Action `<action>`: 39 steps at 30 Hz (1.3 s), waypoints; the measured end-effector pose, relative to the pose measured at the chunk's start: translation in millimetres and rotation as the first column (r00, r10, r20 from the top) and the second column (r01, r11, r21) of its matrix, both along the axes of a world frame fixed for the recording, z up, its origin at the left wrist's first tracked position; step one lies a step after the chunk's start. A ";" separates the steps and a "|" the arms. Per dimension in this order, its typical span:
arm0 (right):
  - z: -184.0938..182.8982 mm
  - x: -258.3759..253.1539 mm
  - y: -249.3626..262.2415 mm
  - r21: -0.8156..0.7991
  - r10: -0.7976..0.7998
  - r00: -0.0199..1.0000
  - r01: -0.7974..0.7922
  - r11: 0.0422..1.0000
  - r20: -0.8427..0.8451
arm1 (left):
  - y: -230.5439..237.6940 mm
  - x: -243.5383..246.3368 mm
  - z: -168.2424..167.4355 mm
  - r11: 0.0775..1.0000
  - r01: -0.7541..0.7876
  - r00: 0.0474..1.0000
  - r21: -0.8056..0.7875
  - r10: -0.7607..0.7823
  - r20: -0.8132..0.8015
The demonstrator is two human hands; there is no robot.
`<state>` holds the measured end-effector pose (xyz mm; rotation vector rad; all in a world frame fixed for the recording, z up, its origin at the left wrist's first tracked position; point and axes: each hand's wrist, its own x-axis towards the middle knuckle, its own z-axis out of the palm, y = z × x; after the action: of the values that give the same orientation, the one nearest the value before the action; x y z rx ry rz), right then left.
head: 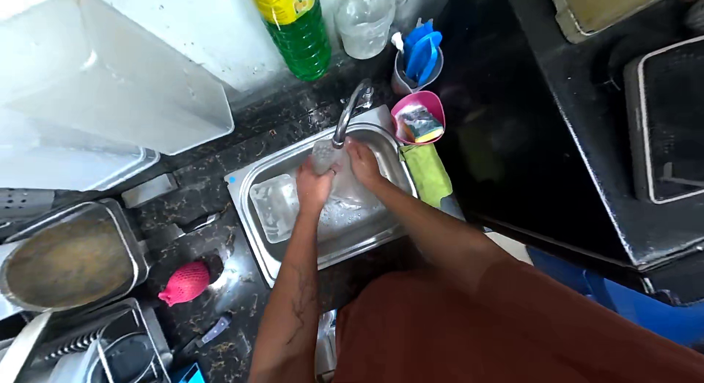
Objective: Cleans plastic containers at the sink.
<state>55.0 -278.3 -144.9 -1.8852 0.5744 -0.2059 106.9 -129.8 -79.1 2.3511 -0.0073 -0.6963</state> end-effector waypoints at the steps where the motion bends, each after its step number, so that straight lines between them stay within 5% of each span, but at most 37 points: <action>1: 0.3 2.2 3.3 -0.067 -0.073 0.997 0.073 0.995 0.001 | 0.1 7.6 -3.1 0.999 -0.008 0.999 -0.052 0.010 0.035; 5: -4.6 -4.6 24.3 -0.132 -0.142 0.981 0.159 0.978 0.135 | 1.3 23.0 -16.0 0.976 0.079 0.997 -0.204 -0.075 0.030; 8: -11.1 1.9 16.1 0.077 -0.250 0.960 0.242 0.967 0.122 | -1.1 2.4 -16.8 0.935 -0.083 0.996 -0.344 0.069 -0.051; 12: -2.3 16.1 -3.9 0.316 -0.474 0.879 0.465 0.827 -0.053 | -18.5 -57.4 -38.3 0.700 -0.460 0.881 -0.545 0.436 -0.184; 15: 11.6 23.6 3.8 0.322 -0.570 0.804 0.591 0.740 -0.166 | -31.4 -73.4 -64.9 0.635 -0.485 0.859 -0.601 0.476 -0.190; 17: 26.5 13.6 8.5 0.183 -0.470 0.843 0.522 0.833 -0.262 | -31.0 -60.2 -71.4 0.598 -0.516 0.847 -0.614 0.463 -0.261; 19: 40.3 -7.7 2.8 0.056 -0.203 0.937 0.228 0.972 -0.283 | -25.4 -37.1 -68.5 0.503 -0.603 0.793 -0.619 0.459 -0.400; 21: 39.2 -22.5 -15.9 -0.055 0.033 0.978 -0.045 0.997 -0.206 | -19.5 -14.6 -64.3 0.455 -0.682 0.731 -0.572 0.457 -0.507; 23: 31.5 -30.0 -35.6 -0.060 0.175 0.974 -0.186 0.981 -0.146 | -14.9 -3.8 -56.7 0.464 -0.720 0.692 -0.516 0.423 -0.585; 26: 23.6 -28.1 -54.5 0.168 0.260 0.965 -0.252 0.953 -0.025 | -17.9 -1.2 -50.0 0.473 -0.726 0.682 -0.498 0.411 -0.605; 28: 18.5 -22.7 -57.3 0.328 0.241 0.967 -0.256 0.909 0.084 | -16.0 -11.7 -47.8 0.523 -0.664 0.748 -0.535 0.437 -0.501; 31: 7.3 -17.4 -57.2 0.486 0.174 0.967 -0.244 0.839 0.185 | 0.6 -46.8 -50.9 0.735 -0.348 0.936 -0.581 0.306 -0.174; 33: 2.7 -12.6 -52.1 0.581 0.147 0.960 -0.263 0.770 0.240 | 6.2 -61.9 -44.6 0.792 -0.281 0.957 -0.542 0.273 -0.098; 36: 1.6 -7.3 -42.0 0.604 0.208 0.947 -0.317 0.731 0.245 | 15.3 -72.0 -34.9 0.786 -0.353 0.931 -0.508 0.349 -0.107; 39: 17.6 -1.7 -44.2 0.484 0.295 0.940 -0.340 0.806 0.169 | 19.8 -74.5 -37.2 0.757 -0.384 0.916 -0.528 0.383 -0.117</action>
<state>53.3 -322.5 -127.2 -1.4153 0.2104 0.0847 32.4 -110.0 -116.3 1.7226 0.2456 -0.4158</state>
